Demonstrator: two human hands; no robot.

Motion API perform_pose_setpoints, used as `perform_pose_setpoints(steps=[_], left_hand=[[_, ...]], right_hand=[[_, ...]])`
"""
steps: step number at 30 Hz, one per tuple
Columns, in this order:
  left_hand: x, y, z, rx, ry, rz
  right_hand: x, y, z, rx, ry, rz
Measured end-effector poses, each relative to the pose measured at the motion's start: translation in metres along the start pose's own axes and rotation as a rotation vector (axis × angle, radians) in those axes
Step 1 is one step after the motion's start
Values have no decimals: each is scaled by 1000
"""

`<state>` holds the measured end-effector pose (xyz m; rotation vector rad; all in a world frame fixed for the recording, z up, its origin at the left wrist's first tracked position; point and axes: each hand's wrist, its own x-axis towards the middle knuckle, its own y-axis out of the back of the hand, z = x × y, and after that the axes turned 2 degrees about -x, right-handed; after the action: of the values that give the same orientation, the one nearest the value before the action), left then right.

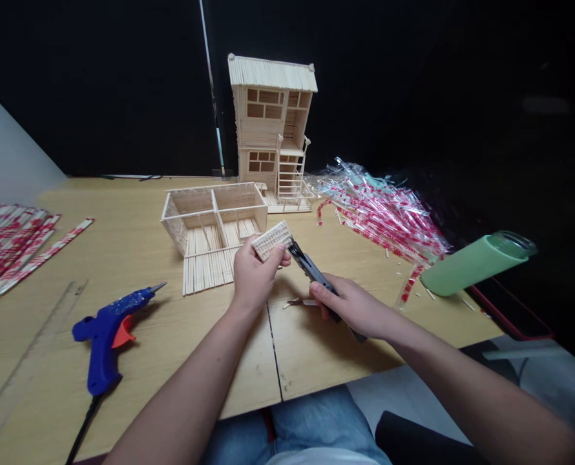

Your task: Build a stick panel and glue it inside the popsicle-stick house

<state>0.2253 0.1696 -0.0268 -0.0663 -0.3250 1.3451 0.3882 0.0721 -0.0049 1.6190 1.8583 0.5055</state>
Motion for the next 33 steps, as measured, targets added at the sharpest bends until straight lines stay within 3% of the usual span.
perform_pose_setpoints(steps=[4,13,20,33], left_hand=[[2,0,-3,4,55,-50],[-3,-3,-2,14,6,12],[-1,-1,3,-29,-10,-27],[1,0,5,-20,-2,-20]], right_hand=[[0,0,2,-1,-7,-7],[1,-1,4,57,5,-23],[1,2,3,100,31,-54],[-3,3,-1,25,23,13]])
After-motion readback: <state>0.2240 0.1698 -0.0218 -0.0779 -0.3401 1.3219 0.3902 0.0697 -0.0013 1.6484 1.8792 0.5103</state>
